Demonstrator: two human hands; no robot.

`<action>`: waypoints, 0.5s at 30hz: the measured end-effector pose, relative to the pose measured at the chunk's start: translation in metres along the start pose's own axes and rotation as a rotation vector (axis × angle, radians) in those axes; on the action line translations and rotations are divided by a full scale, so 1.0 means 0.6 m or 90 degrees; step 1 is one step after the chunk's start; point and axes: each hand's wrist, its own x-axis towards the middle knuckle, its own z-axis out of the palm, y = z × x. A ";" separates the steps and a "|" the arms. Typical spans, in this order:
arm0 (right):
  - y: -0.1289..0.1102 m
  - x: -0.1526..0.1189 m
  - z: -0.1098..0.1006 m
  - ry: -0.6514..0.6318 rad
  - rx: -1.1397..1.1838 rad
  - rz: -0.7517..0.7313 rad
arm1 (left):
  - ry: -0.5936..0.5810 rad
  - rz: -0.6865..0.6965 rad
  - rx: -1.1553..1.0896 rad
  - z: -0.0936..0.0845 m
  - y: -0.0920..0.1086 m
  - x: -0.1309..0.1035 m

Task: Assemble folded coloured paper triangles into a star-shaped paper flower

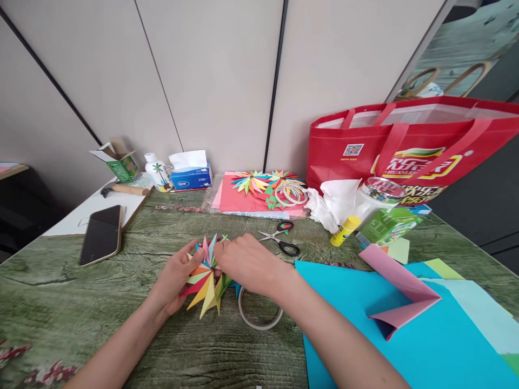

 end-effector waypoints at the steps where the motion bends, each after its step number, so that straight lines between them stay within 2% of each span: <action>1: 0.000 0.000 -0.001 -0.003 0.001 0.001 | -0.001 0.000 0.001 0.000 0.000 0.000; 9: 0.005 0.002 0.003 0.032 0.033 0.006 | -0.012 0.011 0.011 -0.004 -0.003 0.000; 15: 0.006 0.002 0.002 0.023 0.073 0.022 | 0.001 0.011 0.001 0.002 0.004 -0.004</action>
